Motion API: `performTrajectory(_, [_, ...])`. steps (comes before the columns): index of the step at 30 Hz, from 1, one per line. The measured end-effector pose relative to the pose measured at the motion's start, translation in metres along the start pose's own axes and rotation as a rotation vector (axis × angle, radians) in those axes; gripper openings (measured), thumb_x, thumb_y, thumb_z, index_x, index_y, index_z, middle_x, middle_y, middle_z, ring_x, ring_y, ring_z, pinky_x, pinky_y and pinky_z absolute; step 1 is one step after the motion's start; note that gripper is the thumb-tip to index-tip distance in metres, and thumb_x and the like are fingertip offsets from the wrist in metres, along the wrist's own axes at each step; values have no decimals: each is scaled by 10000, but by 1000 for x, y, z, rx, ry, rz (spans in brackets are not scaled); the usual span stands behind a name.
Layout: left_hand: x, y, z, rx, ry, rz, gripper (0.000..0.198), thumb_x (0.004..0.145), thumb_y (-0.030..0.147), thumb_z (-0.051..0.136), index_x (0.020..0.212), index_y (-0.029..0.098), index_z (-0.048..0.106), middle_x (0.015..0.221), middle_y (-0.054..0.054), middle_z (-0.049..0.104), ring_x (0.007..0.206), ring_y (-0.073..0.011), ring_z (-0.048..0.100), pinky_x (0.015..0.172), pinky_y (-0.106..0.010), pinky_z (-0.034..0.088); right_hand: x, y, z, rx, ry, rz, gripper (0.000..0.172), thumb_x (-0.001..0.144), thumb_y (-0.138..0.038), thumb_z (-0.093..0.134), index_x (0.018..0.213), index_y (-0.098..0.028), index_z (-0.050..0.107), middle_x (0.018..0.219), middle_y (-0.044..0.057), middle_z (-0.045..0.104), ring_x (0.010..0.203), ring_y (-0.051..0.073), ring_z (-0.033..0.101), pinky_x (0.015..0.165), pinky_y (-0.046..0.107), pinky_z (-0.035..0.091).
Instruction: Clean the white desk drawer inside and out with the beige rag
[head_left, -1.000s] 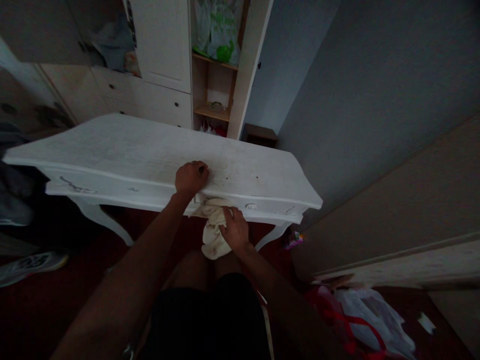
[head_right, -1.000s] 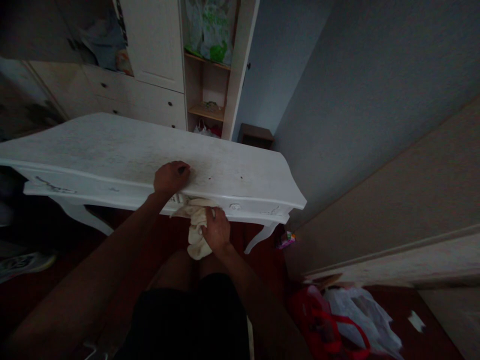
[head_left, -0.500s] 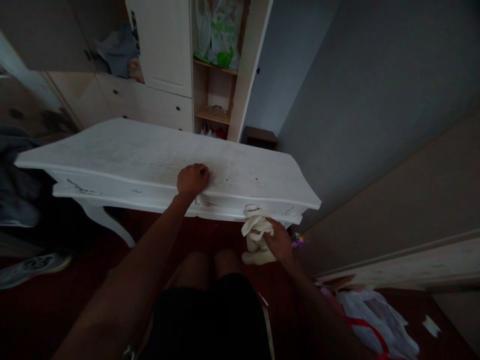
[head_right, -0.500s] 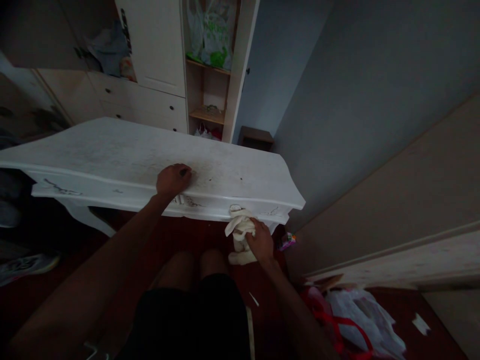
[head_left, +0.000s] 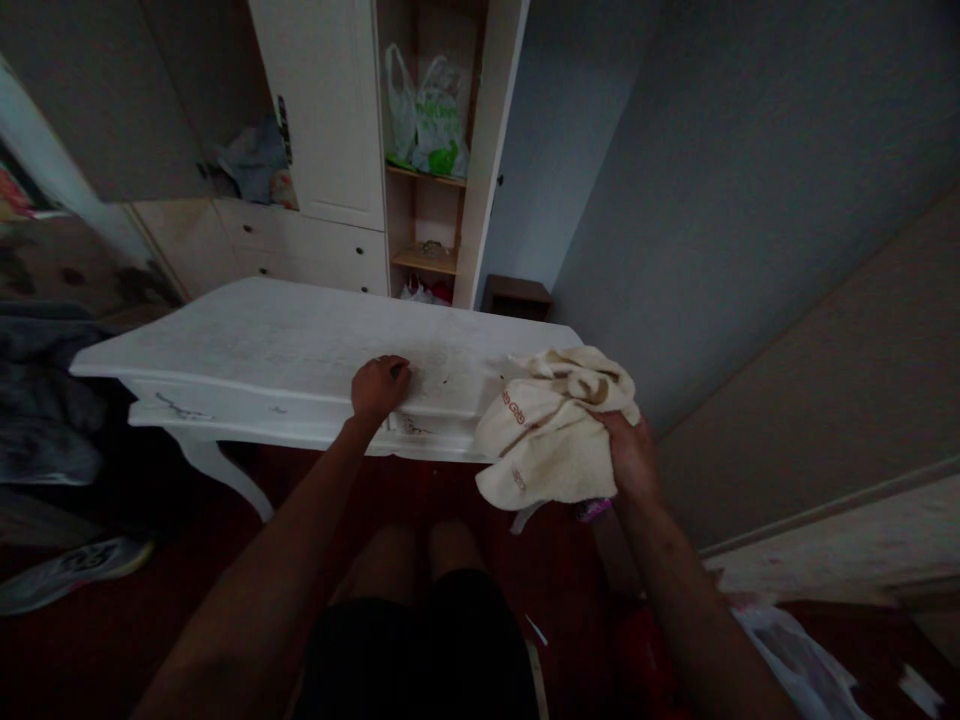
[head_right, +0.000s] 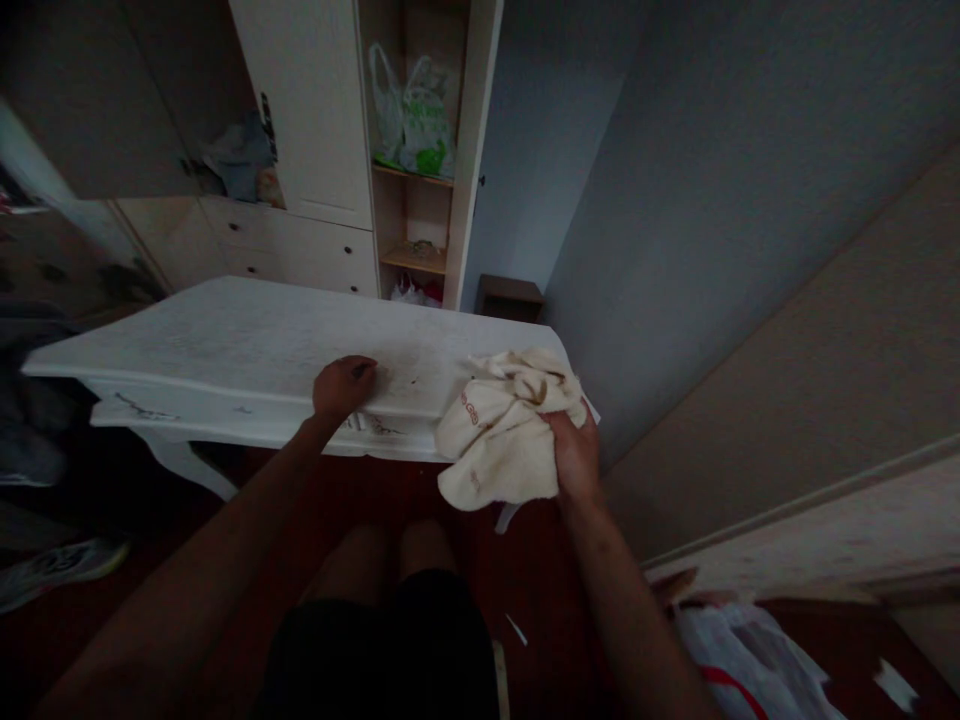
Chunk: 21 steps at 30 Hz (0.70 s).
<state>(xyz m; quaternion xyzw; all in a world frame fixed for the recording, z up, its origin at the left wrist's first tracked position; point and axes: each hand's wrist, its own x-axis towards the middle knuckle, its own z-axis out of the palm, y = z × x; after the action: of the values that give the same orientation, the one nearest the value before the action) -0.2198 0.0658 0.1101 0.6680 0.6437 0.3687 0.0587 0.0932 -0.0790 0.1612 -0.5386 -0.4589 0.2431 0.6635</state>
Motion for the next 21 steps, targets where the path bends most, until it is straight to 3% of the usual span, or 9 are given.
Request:
performTrajectory(3, [-27, 17, -3, -335, 170, -143, 318, 829, 346, 480, 987, 194, 711, 1094, -99, 739, 1059, -233, 665, 982, -367, 481, 5, -16, 31, 241, 30, 115, 429, 668, -336, 670, 1068, -180, 686, 927, 32, 742, 754, 198, 689, 670, 315, 547])
performTrajectory(6, [-85, 46, 1, -877, 196, -287, 282, 812, 415, 548, 984, 244, 692, 1140, -68, 728, 1151, -227, 632, 1022, -375, 466, 2, -23, 63, 400, 11, 182, 458, 664, -347, 673, 1076, -146, 673, 901, 23, 744, 800, 210, 692, 697, 314, 550])
performTrajectory(8, [-129, 65, 8, -1309, 77, -464, 322, 795, 451, 592, 1070, 306, 674, 1233, -55, 694, 1230, -241, 593, 1011, -418, 478, -6, -22, 81, 461, 3, 250, 448, 666, -358, 685, 1059, -145, 672, 891, 23, 743, 811, 215, 691, 695, 313, 555])
performTrajectory(11, [-177, 82, 15, -1782, -299, -761, 380, 776, 593, 604, 1071, 365, 676, 1270, -53, 675, 1226, -318, 593, 918, -568, 509, -30, -16, 100, 480, -37, 310, 441, 690, -380, 696, 1082, -184, 651, 915, 10, 738, 809, 205, 690, 697, 315, 565])
performTrajectory(12, [-185, 85, 15, -1876, -388, -791, 421, 769, 650, 589, 1070, 370, 680, 1255, -57, 684, 1222, -331, 595, 911, -576, 510, -40, -13, 103, 468, -68, 310, 448, 701, -376, 697, 1111, -207, 636, 935, 3, 736, 814, 201, 690, 702, 316, 568])
performTrajectory(14, [-188, 86, 11, -1978, -466, -795, 523, 737, 732, 578, 1059, 338, 699, 1179, -79, 718, 1195, -348, 612, 927, -559, 516, -61, -4, 107, 421, -181, 295, 470, 720, -354, 694, 1169, -250, 602, 982, -4, 733, 834, 196, 691, 721, 320, 573])
performTrajectory(17, [-174, 81, 1, -1989, -389, -723, 591, 694, 764, 603, 1013, 281, 723, 1068, -87, 751, 1164, -338, 634, 966, -487, 527, -87, 7, 105, 329, -448, 254, 453, 751, -362, 697, 1180, -263, 592, 1037, 12, 728, 888, 210, 689, 761, 337, 573])
performTrajectory(21, [-155, 67, -10, -1847, -390, -751, 424, 687, 629, 704, 904, 266, 731, 912, -56, 770, 1133, -307, 655, 966, -412, 541, -97, 11, 95, 250, -672, 156, 442, 814, -386, 676, 1223, -248, 582, 1177, 37, 691, 1051, 223, 653, 891, 357, 537])
